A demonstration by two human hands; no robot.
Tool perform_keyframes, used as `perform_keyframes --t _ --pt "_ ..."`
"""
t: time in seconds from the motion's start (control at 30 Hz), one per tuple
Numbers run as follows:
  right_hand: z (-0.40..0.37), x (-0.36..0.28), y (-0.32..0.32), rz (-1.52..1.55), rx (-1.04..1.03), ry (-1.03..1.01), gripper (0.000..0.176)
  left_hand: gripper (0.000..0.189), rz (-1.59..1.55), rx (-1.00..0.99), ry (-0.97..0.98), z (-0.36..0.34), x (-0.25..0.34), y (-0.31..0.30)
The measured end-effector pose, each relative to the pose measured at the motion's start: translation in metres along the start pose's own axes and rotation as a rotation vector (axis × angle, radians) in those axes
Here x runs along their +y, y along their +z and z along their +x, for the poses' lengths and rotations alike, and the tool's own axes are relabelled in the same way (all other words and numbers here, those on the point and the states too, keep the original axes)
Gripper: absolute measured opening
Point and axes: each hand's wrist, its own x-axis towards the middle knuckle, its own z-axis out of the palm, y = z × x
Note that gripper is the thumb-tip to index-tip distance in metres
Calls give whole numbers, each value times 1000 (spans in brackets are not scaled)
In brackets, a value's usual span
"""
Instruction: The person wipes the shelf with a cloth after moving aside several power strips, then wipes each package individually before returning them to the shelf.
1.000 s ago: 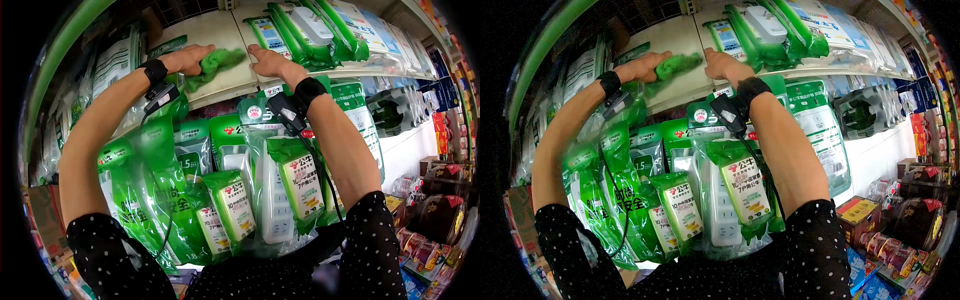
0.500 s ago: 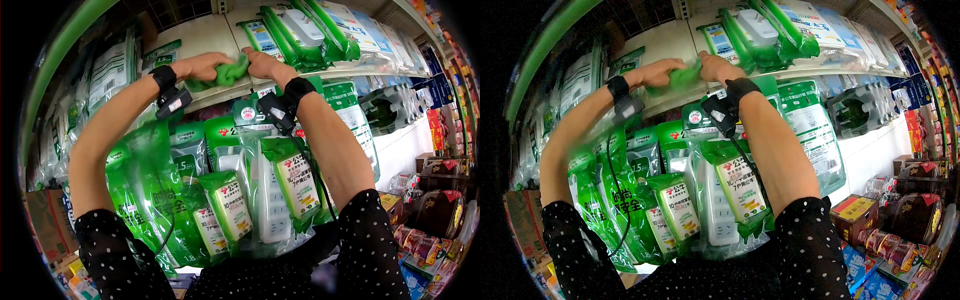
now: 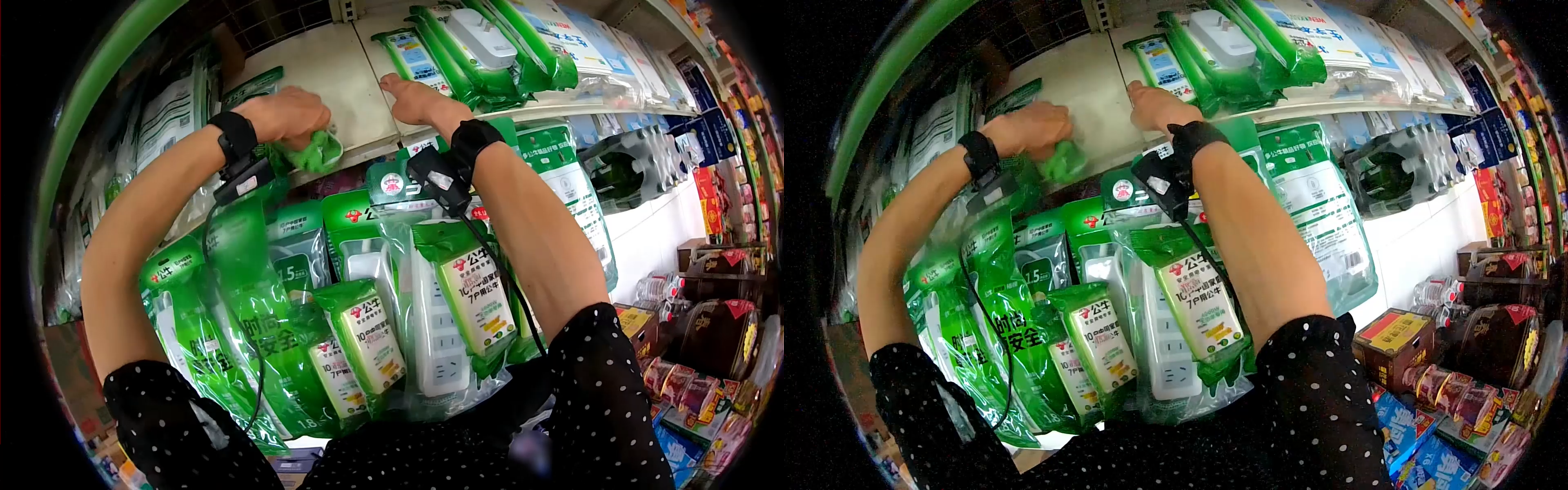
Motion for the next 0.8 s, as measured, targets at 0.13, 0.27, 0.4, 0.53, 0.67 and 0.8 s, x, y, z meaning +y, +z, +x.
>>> perform_keyframes --t 0.13,0.27,0.4,0.53,0.67,0.8 --pt "-9 -6 -2 5 19 -29 57 12 256 506 -206 1 -18 -21" --pt "-5 0 -1 -20 19 -57 50 41 7 342 -42 6 -34 -14" --pt "-15 -14 -7 4 2 53 60 62 -437 115 -51 -3 13 1" --pt "-10 -13 -9 -52 -6 18 60 51 -320 305 26 11 -3 24" --pt "-13 -12 -3 -60 -26 32 61 38 10 287 -140 25 -32 23" --pt "-11 -18 -18 -51 -21 24 63 47 303 489 -593 30 -109 20"
